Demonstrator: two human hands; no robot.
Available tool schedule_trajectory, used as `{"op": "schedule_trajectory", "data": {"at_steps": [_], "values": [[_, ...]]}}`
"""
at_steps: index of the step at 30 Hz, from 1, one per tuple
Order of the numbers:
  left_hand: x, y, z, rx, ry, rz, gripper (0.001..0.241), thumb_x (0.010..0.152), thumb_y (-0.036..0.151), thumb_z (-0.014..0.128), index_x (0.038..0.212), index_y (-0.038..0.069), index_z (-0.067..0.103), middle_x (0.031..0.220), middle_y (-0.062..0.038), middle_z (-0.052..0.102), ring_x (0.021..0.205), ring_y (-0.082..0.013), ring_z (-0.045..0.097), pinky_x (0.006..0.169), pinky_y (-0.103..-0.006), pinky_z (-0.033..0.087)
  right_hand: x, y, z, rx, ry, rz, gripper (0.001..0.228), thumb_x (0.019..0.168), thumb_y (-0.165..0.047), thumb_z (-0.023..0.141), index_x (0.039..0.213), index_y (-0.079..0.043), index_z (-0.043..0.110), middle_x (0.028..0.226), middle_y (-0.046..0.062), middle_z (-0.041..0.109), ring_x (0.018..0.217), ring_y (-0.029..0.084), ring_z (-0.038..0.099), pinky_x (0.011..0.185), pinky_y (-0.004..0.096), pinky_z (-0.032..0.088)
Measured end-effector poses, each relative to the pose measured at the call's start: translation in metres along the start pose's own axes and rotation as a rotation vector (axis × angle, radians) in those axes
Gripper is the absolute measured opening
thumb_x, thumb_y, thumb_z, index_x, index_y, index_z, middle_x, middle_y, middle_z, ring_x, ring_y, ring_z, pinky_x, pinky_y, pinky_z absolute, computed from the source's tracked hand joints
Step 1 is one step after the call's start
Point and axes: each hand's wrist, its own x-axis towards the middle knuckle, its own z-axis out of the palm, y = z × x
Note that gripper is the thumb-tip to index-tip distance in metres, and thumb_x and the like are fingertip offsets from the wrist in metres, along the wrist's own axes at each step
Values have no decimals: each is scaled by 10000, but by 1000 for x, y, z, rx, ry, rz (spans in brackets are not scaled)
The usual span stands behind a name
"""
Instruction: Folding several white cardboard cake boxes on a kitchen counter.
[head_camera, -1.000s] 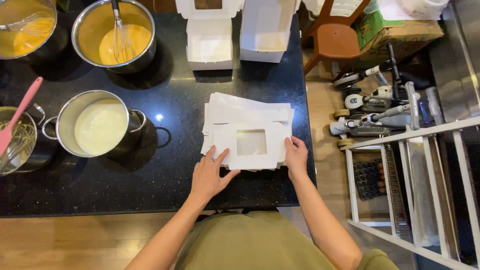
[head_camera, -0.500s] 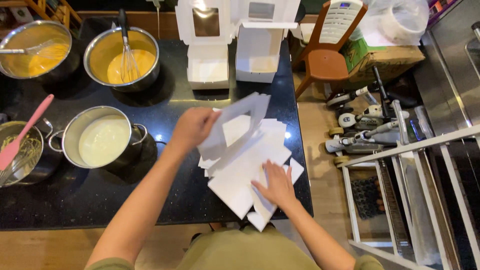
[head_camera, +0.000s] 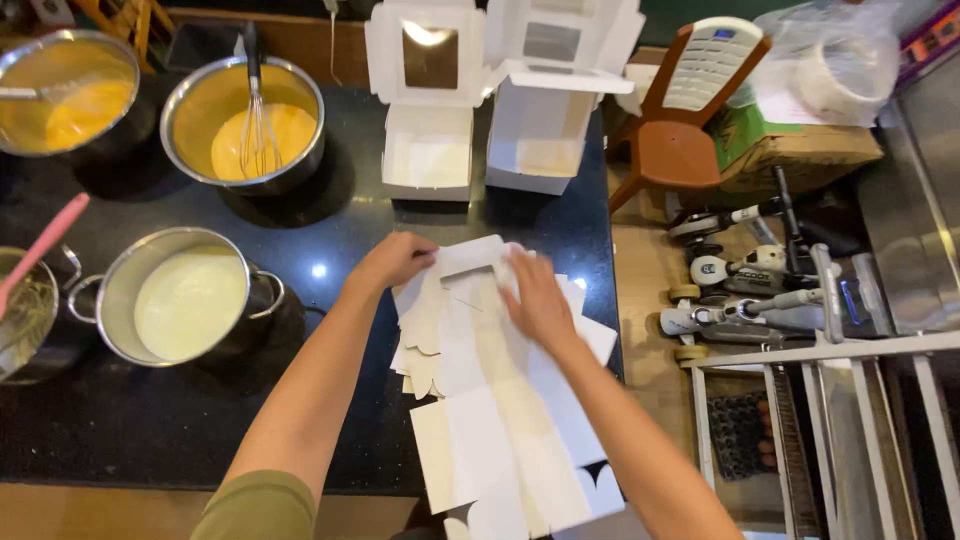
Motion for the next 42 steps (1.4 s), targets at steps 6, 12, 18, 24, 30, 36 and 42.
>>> {"op": "schedule_trajectory", "data": {"at_steps": [6,12,18,24,30,36,42], "values": [[-6,19,33,78,-7,-12,206,850,162,698,1027,105,787,959,-194,742,896,-400,692,779,-468,560,47,40,44,-8,-235,-1,350,817,-79,741,1164,-84,692,1134,82,676,1126,311,569,986,480,401],[-47,14,78,373,188,109,193,939,77,606,1086,71,731,994,-203,730,969,-362,701,816,-455,569,29,32,43,-11,-193,-126,110,848,-92,707,950,-127,729,935,40,654,997,273,590,908,442,428],[-68,14,97,716,521,476,332,794,75,588,1083,-57,683,1098,-172,721,1057,-279,687,954,-335,538,0,22,42,-48,-305,-172,223,905,-84,652,1119,-67,714,1023,66,650,1035,282,597,916,411,490],[-42,15,95,679,111,233,221,947,213,597,906,12,680,921,-158,720,973,-316,685,910,-414,537,-30,4,25,-152,-322,-137,555,842,-164,687,1360,0,574,1440,193,540,1347,350,492,1154,452,353],[-24,35,41,455,415,40,82,921,89,542,931,52,615,917,-173,696,883,-381,670,763,-485,532,-107,-54,-9,-88,-492,-29,610,898,-260,677,1403,28,490,1501,246,440,1390,424,419,1168,481,320],[-39,77,-4,462,557,192,86,852,36,572,938,42,564,887,-178,683,861,-383,697,759,-511,548,-98,-49,14,-98,-415,-109,720,942,-331,611,1533,8,380,1587,254,357,1452,440,318,1190,558,213],[-69,112,-8,394,276,-5,218,905,262,682,1017,79,647,835,-163,693,767,-398,690,660,-546,516,-92,-39,30,-117,-429,-151,716,956,-390,551,1561,-51,372,1607,214,358,1481,405,304,1213,564,174]]}}
